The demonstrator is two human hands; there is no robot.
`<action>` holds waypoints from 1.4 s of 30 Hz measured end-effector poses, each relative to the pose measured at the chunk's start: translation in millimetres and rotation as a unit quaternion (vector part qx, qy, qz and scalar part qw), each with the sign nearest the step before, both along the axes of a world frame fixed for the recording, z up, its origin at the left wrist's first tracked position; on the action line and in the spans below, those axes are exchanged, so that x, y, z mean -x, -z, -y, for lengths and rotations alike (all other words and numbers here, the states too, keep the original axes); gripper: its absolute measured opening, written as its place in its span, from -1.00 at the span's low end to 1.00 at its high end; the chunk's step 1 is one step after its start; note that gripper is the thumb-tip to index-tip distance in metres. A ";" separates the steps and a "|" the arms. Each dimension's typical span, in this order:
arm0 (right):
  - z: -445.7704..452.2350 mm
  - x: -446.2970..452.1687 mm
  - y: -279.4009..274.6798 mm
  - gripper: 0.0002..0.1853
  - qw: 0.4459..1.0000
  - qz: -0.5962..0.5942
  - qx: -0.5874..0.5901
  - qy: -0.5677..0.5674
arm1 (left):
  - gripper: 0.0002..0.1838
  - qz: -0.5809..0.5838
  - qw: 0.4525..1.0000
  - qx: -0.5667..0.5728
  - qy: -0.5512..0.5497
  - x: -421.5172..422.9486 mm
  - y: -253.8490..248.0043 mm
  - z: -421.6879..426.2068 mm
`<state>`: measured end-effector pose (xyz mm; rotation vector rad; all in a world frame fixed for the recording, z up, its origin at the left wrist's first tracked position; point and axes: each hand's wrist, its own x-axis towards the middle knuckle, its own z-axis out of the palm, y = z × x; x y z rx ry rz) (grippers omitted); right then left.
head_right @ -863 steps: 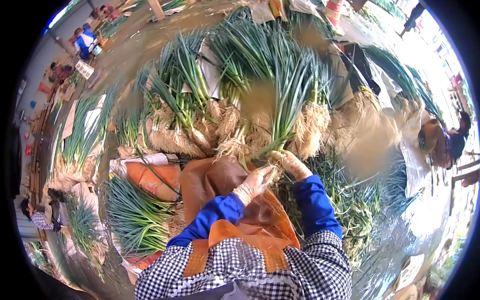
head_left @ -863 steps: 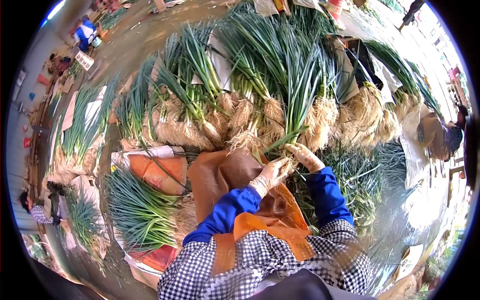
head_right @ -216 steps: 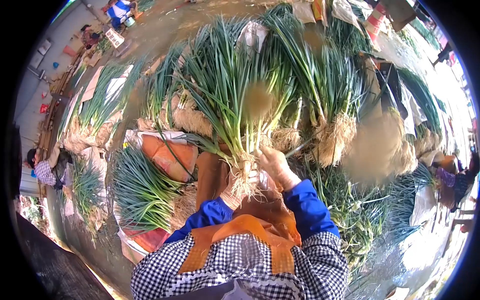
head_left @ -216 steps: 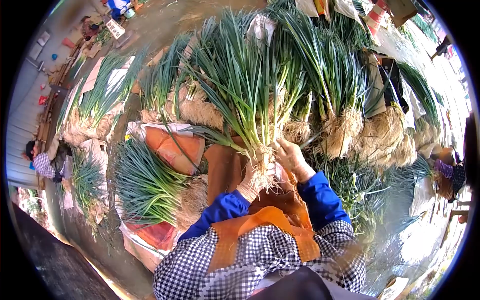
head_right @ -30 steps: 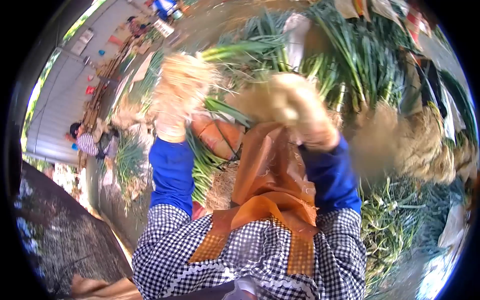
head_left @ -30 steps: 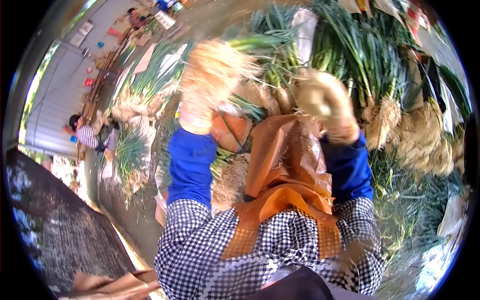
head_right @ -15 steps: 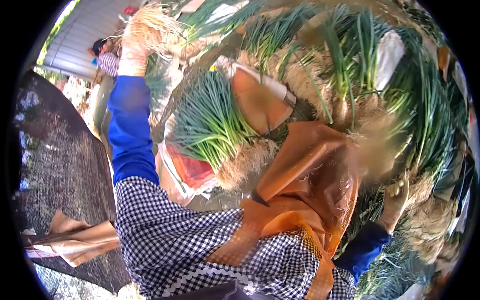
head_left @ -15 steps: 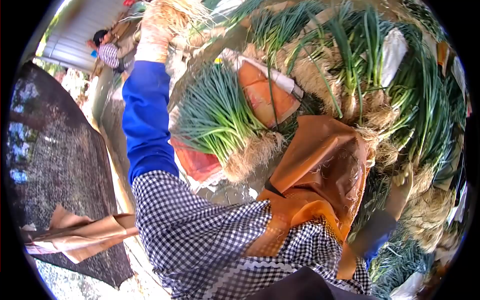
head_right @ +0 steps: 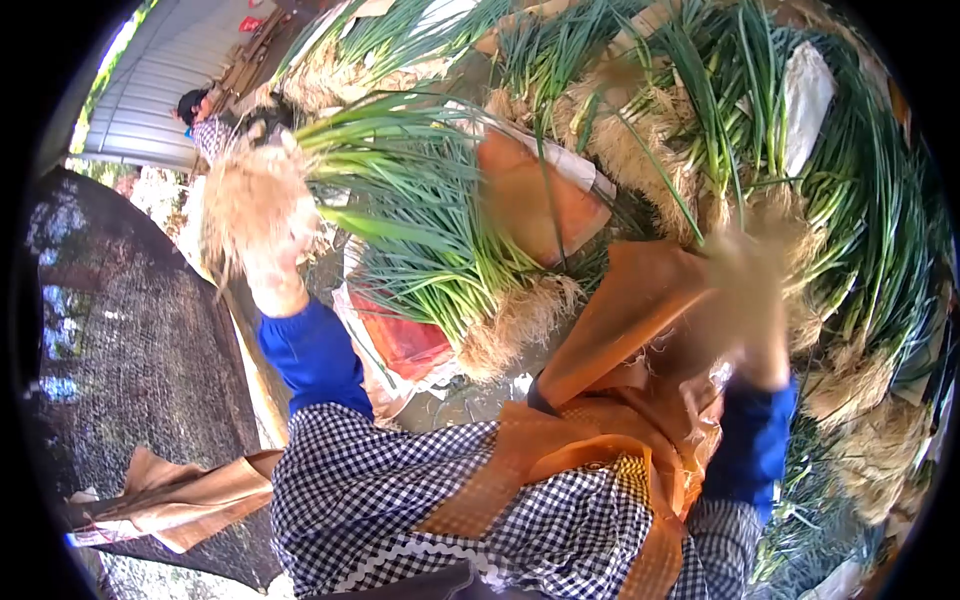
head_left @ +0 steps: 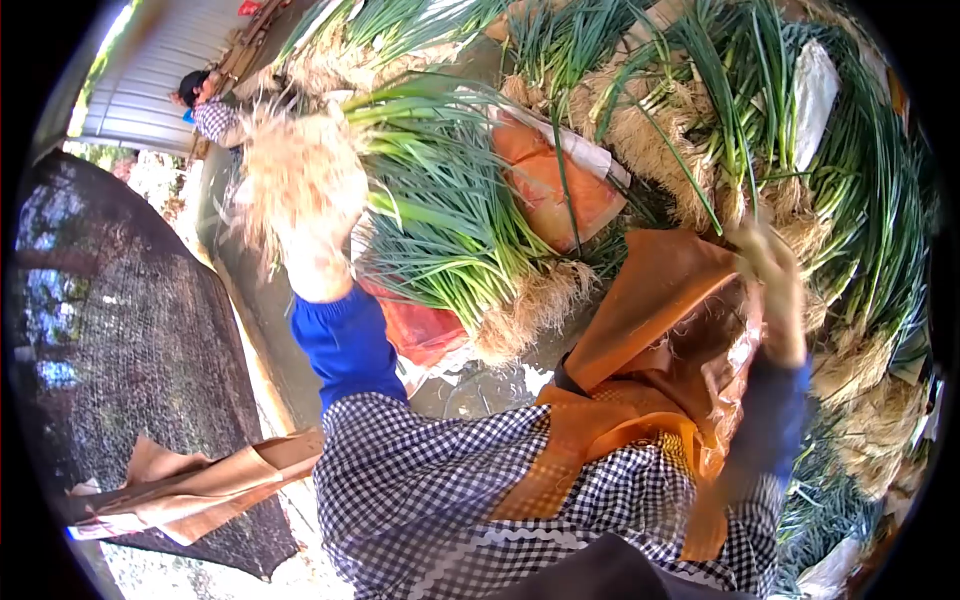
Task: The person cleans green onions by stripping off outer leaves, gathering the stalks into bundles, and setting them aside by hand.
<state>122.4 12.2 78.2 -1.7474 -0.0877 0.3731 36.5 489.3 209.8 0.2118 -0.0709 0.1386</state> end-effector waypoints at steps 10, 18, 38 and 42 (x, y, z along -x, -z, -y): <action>-236.5 -78.4 47.3 -0.61 0.934 0.027 -0.257 -0.246 | -0.48 -0.054 0.991 -0.106 0.064 24.1 -36.6 139.7; -201.5 -62.8 20.0 -0.78 0.911 0.075 -0.257 -0.313 | -0.46 -0.048 0.986 -0.132 0.087 48.7 -35.6 167.3; 177.7 71.1 46.4 -0.66 0.933 -0.072 0.345 0.077 | -0.41 0.022 0.986 -0.135 0.091 19.9 -47.8 114.5; -16.0 13.1 -11.8 -0.63 0.980 0.149 -0.001 -0.131 | -0.40 0.023 0.985 -0.142 0.100 30.5 -54.3 125.0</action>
